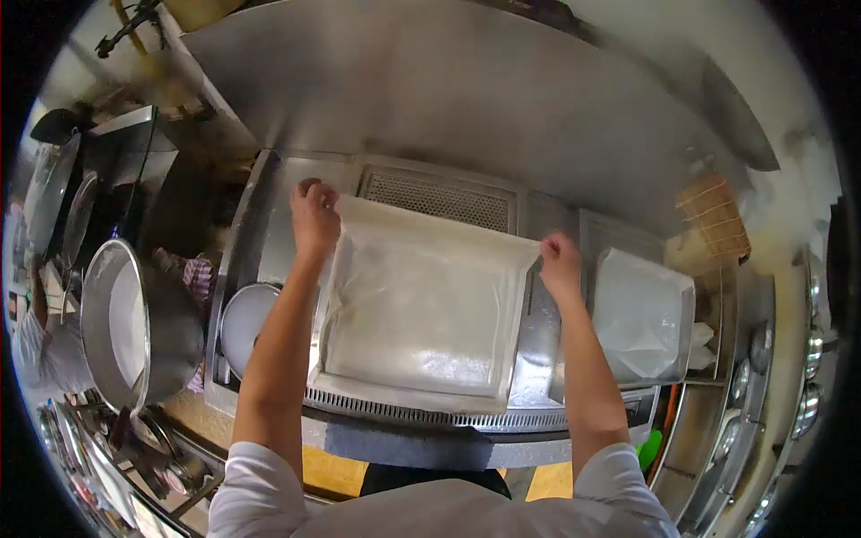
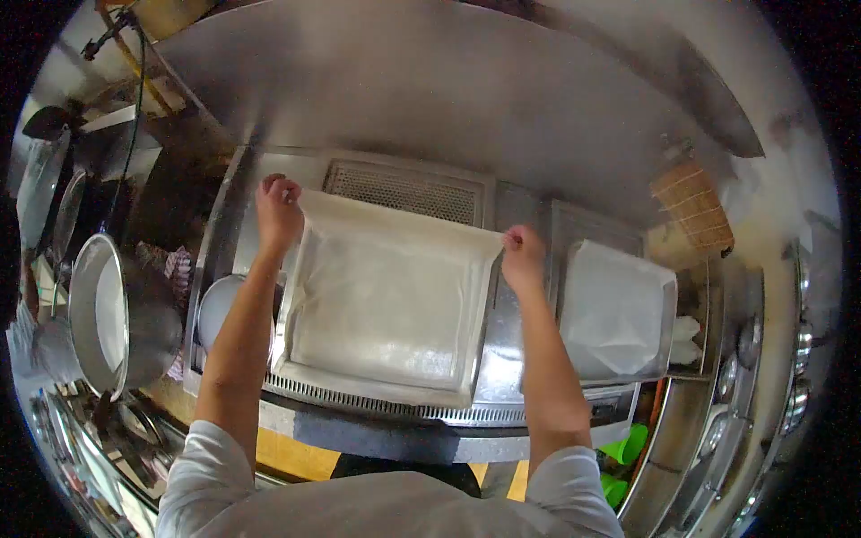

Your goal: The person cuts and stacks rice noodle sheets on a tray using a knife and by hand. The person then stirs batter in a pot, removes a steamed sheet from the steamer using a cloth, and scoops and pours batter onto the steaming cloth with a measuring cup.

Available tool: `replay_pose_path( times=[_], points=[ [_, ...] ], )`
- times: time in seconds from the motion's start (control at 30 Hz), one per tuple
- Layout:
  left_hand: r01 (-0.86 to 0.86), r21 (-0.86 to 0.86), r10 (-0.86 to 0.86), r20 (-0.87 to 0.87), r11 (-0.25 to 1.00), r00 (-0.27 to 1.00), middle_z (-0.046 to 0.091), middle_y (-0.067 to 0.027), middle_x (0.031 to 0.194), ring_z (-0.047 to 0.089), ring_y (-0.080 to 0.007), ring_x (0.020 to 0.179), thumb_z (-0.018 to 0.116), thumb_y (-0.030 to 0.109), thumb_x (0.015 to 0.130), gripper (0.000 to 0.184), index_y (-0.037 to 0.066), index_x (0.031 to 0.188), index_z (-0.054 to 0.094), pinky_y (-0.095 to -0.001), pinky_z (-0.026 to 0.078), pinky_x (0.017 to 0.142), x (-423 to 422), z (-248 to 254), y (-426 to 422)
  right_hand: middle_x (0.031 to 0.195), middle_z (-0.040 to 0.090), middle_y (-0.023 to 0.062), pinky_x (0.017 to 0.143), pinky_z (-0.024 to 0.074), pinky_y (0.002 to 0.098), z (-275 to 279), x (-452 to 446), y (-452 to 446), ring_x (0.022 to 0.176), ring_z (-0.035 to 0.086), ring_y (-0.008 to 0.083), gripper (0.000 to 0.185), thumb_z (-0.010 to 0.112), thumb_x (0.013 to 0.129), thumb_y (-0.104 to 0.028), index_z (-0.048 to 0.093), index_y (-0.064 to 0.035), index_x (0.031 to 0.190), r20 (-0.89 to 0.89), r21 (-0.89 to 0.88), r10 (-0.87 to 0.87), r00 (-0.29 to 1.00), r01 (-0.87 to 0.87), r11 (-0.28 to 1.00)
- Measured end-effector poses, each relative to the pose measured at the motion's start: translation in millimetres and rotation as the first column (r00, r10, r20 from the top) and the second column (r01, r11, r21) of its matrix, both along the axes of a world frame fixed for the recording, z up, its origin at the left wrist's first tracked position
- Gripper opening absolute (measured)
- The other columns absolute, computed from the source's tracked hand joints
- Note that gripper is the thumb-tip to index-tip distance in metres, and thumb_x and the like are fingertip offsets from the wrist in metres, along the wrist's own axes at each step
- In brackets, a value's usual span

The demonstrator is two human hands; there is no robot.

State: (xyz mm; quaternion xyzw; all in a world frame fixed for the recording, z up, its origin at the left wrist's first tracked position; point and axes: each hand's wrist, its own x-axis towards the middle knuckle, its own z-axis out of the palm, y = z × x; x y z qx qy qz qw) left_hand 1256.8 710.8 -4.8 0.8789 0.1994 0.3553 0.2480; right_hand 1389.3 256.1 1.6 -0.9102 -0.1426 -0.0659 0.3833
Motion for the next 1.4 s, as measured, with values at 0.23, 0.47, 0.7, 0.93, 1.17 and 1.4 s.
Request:
replay_pose_path(
  times=[0.23, 0.47, 0.7, 0.93, 1.17, 1.4],
  points=[
    [-0.193, 0.012, 0.184, 0.246, 0.981, 0.952, 0.057, -0.0213, 0.125, 0.053, -0.0395, 0.121, 0.063, -0.006, 0.085, 0.013, 0.004, 0.094, 0.063, -0.0477, 0.043, 0.103, -165, 103, -55, 0.109, 0.058, 0.0134, 0.096, 0.0448, 0.0391, 128, -132, -23, 0.107, 0.055, 0.0299, 0.006, 0.066, 0.092, -0.003, 0.062, -0.0028, 0.096, 0.333, 0.074, 0.036, 0.942, -0.064, 0.995],
    [-0.418, -0.137, 0.432, 0.456, 0.898, 0.778, 0.056, -0.0163, 0.122, 0.054, -0.0259, 0.114, 0.061, 0.001, 0.097, 0.005, 0.002, 0.092, 0.060, -0.0353, 0.045, 0.097, -360, 191, -144, 0.108, 0.055, 0.0139, 0.097, 0.0421, 0.0434, 243, -252, -48, 0.109, 0.053, 0.0319, 0.008, 0.068, 0.090, -0.003, 0.061, -0.0036, 0.095, 0.533, 0.130, 0.217, 0.818, -0.332, 0.934],
    [-0.680, -0.183, 0.647, 0.551, 0.710, 0.527, 0.059, -0.0131, 0.114, 0.058, -0.0208, 0.104, 0.060, 0.001, 0.098, 0.005, 0.001, 0.094, 0.059, -0.0315, 0.047, 0.091, -565, 230, -244, 0.106, 0.057, 0.0127, 0.098, 0.0429, 0.0447, 318, -351, -43, 0.107, 0.054, 0.0300, 0.009, 0.067, 0.090, 0.001, 0.060, -0.0035, 0.093, 0.684, 0.132, 0.457, 0.569, -0.712, 0.690],
    [-0.699, -0.446, 0.753, 0.626, 0.559, 0.203, 0.057, 0.0006, 0.091, 0.050, -0.0087, 0.081, 0.058, 0.004, 0.104, 0.004, 0.002, 0.100, 0.059, -0.0231, 0.044, 0.077, -762, 269, -365, 0.089, 0.061, 0.0100, 0.099, 0.0458, 0.0434, 380, -472, 16, 0.091, 0.060, 0.0290, 0.008, 0.064, 0.092, 0.002, 0.058, -0.0030, 0.092, 0.721, 0.116, 0.650, 0.240, -0.967, 0.229],
    [-0.935, -0.338, 0.758, 0.637, 0.111, -0.141, 0.060, 0.0011, 0.092, 0.053, -0.0081, 0.085, 0.063, 0.005, 0.103, 0.005, 0.000, 0.104, 0.063, -0.0229, 0.045, 0.079, -950, 315, -525, 0.092, 0.064, 0.0123, 0.087, 0.0488, 0.0365, 436, -670, 69, 0.090, 0.062, 0.0285, 0.006, 0.062, 0.094, -0.001, 0.063, 0.0011, 0.101, 0.581, 0.265, 0.813, -0.032, -0.938, -0.226],
    [-0.942, -0.267, 0.641, 0.691, -0.204, -0.334, 0.061, -0.0011, 0.094, 0.057, -0.0087, 0.084, 0.063, 0.000, 0.100, 0.018, 0.002, 0.115, 0.053, -0.0225, 0.047, 0.076, -1115, 314, -612, 0.095, 0.071, 0.0165, 0.081, 0.0504, 0.0372, 410, -938, 188, 0.088, 0.067, 0.0248, 0.018, 0.062, 0.095, -0.013, 0.068, -0.0001, 0.106, 0.532, 0.012, 0.748, -0.396, -0.880, -0.475]
  ],
)
